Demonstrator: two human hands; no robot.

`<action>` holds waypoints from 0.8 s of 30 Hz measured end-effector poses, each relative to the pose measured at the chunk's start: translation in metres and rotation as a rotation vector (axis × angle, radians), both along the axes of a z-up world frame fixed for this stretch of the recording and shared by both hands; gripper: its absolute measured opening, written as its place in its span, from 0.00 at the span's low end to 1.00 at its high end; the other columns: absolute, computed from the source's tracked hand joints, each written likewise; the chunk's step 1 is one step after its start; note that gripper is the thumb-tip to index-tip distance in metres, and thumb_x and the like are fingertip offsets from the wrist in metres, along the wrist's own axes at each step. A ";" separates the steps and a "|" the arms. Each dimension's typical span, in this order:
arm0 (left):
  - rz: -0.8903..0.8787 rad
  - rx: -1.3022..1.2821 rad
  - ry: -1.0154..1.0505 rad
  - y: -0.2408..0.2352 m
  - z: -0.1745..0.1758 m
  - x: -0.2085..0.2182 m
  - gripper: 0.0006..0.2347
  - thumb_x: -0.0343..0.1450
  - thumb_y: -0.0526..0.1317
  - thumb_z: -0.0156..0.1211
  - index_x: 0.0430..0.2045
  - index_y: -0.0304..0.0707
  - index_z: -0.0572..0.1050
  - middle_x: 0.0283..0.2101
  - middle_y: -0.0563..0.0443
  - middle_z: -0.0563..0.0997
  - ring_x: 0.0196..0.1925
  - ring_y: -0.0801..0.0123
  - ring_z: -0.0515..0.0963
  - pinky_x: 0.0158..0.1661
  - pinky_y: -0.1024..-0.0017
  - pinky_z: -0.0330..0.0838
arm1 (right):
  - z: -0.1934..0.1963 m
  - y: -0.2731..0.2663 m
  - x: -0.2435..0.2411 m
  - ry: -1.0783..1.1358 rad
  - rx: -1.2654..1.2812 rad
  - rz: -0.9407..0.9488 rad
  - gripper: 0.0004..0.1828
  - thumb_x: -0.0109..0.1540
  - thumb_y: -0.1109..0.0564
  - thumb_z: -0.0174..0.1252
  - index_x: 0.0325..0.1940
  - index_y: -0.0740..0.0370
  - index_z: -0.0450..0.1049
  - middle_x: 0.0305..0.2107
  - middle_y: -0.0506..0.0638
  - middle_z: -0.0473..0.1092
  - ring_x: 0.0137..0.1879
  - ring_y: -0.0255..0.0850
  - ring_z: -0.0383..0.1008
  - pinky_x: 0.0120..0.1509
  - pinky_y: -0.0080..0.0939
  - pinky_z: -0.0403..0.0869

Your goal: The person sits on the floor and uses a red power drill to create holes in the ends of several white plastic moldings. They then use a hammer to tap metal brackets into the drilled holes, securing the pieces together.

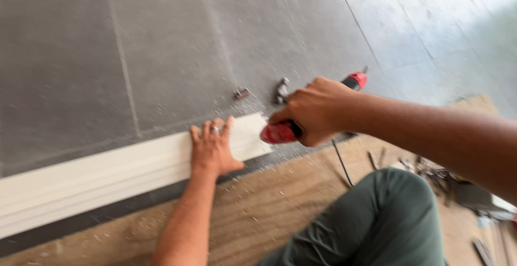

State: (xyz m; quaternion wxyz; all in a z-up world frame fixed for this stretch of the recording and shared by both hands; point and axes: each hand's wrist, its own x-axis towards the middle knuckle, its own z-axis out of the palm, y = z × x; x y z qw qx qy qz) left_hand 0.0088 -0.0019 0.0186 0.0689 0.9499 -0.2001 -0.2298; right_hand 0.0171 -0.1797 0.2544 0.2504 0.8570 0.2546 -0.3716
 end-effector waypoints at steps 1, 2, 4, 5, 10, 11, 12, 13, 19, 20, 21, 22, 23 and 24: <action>-0.004 0.001 0.000 0.001 0.000 0.001 0.59 0.49 0.63 0.78 0.74 0.53 0.44 0.73 0.47 0.56 0.75 0.56 0.54 0.71 0.41 0.41 | 0.000 0.000 0.001 -0.007 0.035 -0.013 0.36 0.54 0.56 0.59 0.67 0.36 0.68 0.30 0.49 0.78 0.29 0.41 0.77 0.29 0.41 0.72; -0.007 0.003 0.000 0.001 0.000 0.003 0.59 0.50 0.63 0.78 0.74 0.53 0.44 0.73 0.46 0.56 0.75 0.56 0.54 0.71 0.41 0.42 | 0.001 -0.003 0.001 -0.015 0.069 -0.026 0.36 0.54 0.55 0.59 0.67 0.36 0.68 0.30 0.49 0.78 0.29 0.40 0.77 0.29 0.41 0.73; -0.007 0.001 -0.007 0.004 0.000 0.007 0.59 0.50 0.64 0.77 0.74 0.53 0.44 0.73 0.46 0.56 0.74 0.55 0.55 0.70 0.40 0.43 | 0.006 -0.008 0.007 -0.032 0.153 -0.057 0.35 0.53 0.52 0.62 0.66 0.37 0.69 0.31 0.48 0.79 0.28 0.39 0.78 0.30 0.40 0.74; -0.005 -0.005 -0.014 0.002 -0.001 0.005 0.59 0.50 0.63 0.77 0.74 0.53 0.44 0.73 0.46 0.56 0.74 0.55 0.55 0.70 0.40 0.43 | 0.011 -0.014 0.010 -0.041 0.200 -0.078 0.35 0.53 0.50 0.63 0.66 0.37 0.70 0.32 0.47 0.79 0.29 0.39 0.79 0.31 0.39 0.75; 0.007 -0.011 -0.010 -0.001 0.002 0.004 0.58 0.49 0.62 0.77 0.74 0.54 0.45 0.72 0.48 0.58 0.74 0.58 0.56 0.72 0.41 0.43 | 0.026 -0.027 0.013 -0.048 0.251 -0.239 0.35 0.53 0.45 0.66 0.66 0.34 0.71 0.35 0.44 0.81 0.31 0.38 0.83 0.39 0.42 0.79; 0.011 -0.024 -0.013 -0.001 0.001 0.003 0.58 0.49 0.62 0.77 0.74 0.53 0.45 0.72 0.47 0.58 0.74 0.57 0.56 0.72 0.41 0.43 | 0.029 -0.029 0.013 -0.058 0.245 -0.287 0.37 0.51 0.44 0.68 0.66 0.33 0.71 0.35 0.44 0.82 0.32 0.39 0.83 0.42 0.43 0.79; 0.014 -0.036 -0.015 0.000 -0.001 0.003 0.58 0.50 0.62 0.77 0.74 0.53 0.45 0.71 0.47 0.58 0.74 0.57 0.56 0.72 0.41 0.43 | 0.029 -0.031 0.013 -0.068 0.239 -0.335 0.39 0.50 0.43 0.71 0.66 0.32 0.71 0.35 0.45 0.82 0.34 0.40 0.83 0.45 0.44 0.79; 0.010 -0.037 -0.017 0.000 -0.002 0.004 0.58 0.49 0.62 0.77 0.73 0.52 0.44 0.71 0.46 0.58 0.74 0.56 0.55 0.71 0.40 0.43 | 0.028 -0.034 0.013 -0.076 0.249 -0.346 0.39 0.50 0.43 0.71 0.67 0.32 0.70 0.36 0.44 0.82 0.34 0.40 0.83 0.47 0.44 0.79; 0.008 -0.035 -0.056 -0.001 -0.009 0.001 0.58 0.49 0.62 0.77 0.74 0.53 0.45 0.70 0.46 0.58 0.73 0.56 0.56 0.70 0.40 0.44 | 0.018 -0.051 0.018 -0.108 0.258 -0.419 0.43 0.50 0.41 0.73 0.69 0.33 0.68 0.39 0.45 0.81 0.38 0.40 0.85 0.52 0.42 0.80; 0.010 -0.037 -0.053 -0.002 -0.010 0.002 0.59 0.49 0.63 0.77 0.73 0.53 0.44 0.70 0.46 0.58 0.73 0.56 0.56 0.70 0.40 0.43 | 0.015 -0.054 0.020 -0.107 0.279 -0.434 0.43 0.49 0.42 0.73 0.69 0.34 0.68 0.39 0.45 0.81 0.39 0.40 0.85 0.52 0.42 0.80; 0.010 -0.042 -0.050 -0.002 -0.010 0.002 0.59 0.48 0.63 0.77 0.73 0.53 0.44 0.70 0.46 0.57 0.73 0.55 0.55 0.70 0.39 0.43 | 0.013 -0.057 0.021 -0.107 0.298 -0.450 0.43 0.49 0.42 0.74 0.68 0.34 0.69 0.39 0.45 0.81 0.39 0.40 0.85 0.52 0.43 0.80; 0.009 -0.036 -0.054 -0.002 -0.011 0.002 0.59 0.48 0.63 0.77 0.73 0.53 0.44 0.70 0.46 0.57 0.73 0.56 0.55 0.70 0.40 0.43 | 0.010 -0.059 0.022 -0.105 0.307 -0.456 0.43 0.49 0.42 0.74 0.68 0.35 0.69 0.40 0.45 0.81 0.40 0.41 0.85 0.53 0.43 0.79; 0.008 -0.031 -0.058 -0.002 -0.011 0.001 0.59 0.48 0.63 0.77 0.73 0.53 0.44 0.70 0.47 0.58 0.73 0.56 0.55 0.71 0.40 0.43 | 0.008 -0.061 0.023 -0.102 0.316 -0.462 0.44 0.49 0.42 0.74 0.68 0.35 0.69 0.40 0.46 0.81 0.41 0.41 0.84 0.54 0.44 0.79; 0.007 -0.026 -0.061 -0.002 -0.011 0.000 0.59 0.48 0.62 0.77 0.74 0.54 0.45 0.70 0.47 0.58 0.73 0.57 0.56 0.71 0.41 0.42 | 0.006 -0.063 0.023 -0.100 0.325 -0.468 0.44 0.49 0.42 0.75 0.69 0.35 0.69 0.40 0.46 0.81 0.41 0.42 0.84 0.55 0.44 0.79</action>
